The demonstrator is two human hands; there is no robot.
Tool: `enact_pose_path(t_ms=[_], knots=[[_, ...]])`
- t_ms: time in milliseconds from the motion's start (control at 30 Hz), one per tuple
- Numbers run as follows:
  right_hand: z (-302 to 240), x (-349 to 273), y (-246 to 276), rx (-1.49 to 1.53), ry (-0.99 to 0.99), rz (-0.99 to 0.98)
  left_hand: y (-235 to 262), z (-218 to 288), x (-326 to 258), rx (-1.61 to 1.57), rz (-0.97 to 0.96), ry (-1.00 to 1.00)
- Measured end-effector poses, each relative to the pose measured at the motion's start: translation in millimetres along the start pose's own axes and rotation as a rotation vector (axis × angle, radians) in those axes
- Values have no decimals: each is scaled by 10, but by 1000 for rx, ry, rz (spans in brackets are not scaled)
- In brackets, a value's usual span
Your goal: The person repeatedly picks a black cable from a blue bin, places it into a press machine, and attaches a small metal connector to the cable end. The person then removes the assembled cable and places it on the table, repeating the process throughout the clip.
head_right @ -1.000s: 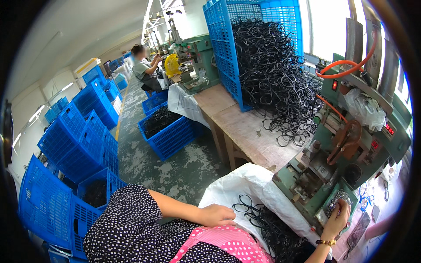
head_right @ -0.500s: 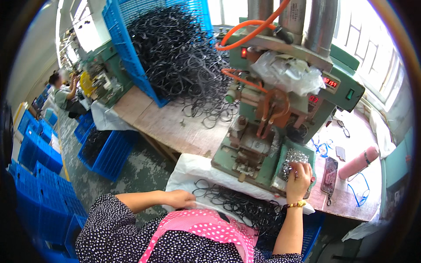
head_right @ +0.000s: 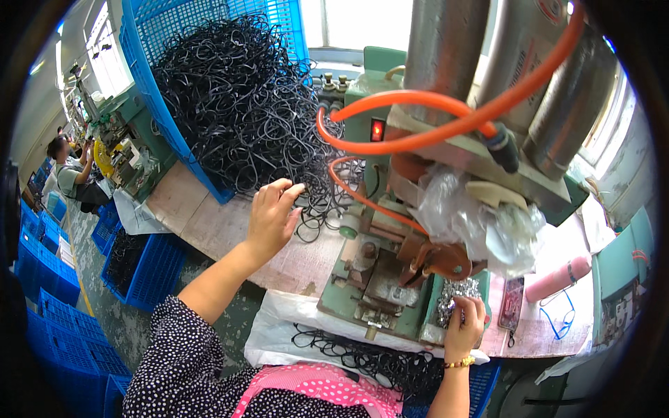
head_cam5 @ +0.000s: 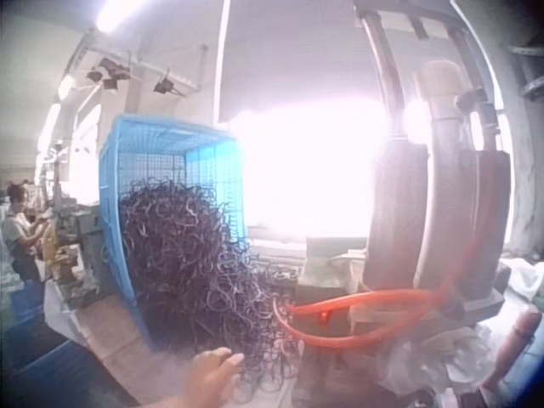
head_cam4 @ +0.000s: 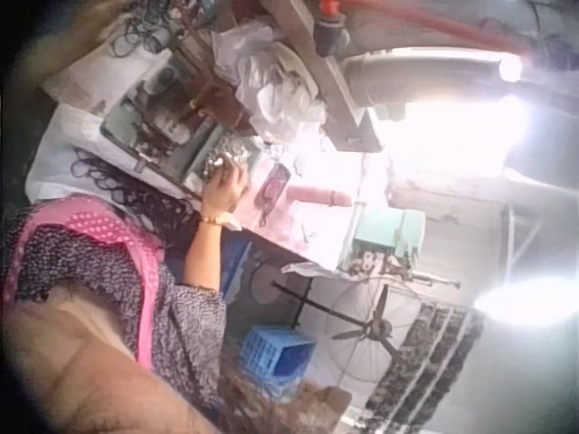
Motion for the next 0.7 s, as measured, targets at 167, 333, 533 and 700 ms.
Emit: enact_pose_path(t_ms=[167, 333, 533, 700], knots=[[33, -30, 1, -25, -22, -7, -59, -146, 334, 29, -95, -84], [35, -39, 23, 18, -26, 2, 105, -37, 466, -456, 26, 200], [32, -29, 50, 34, -38, 2, 132, 47, -40, -792, -54, 533], [-101, 76, 106, 216, -131, 57, -45, -57, -929, -442, -239, 583]])
Point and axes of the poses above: each hand's wrist, its own x-axis towards the middle knuckle, its own y-axis out of the back of the hand, z = x × y, the point moved 2 cm from there along x, towards the middle knuckle, and after that the axes turned 8 degrees about y, right-handed, at the moved point
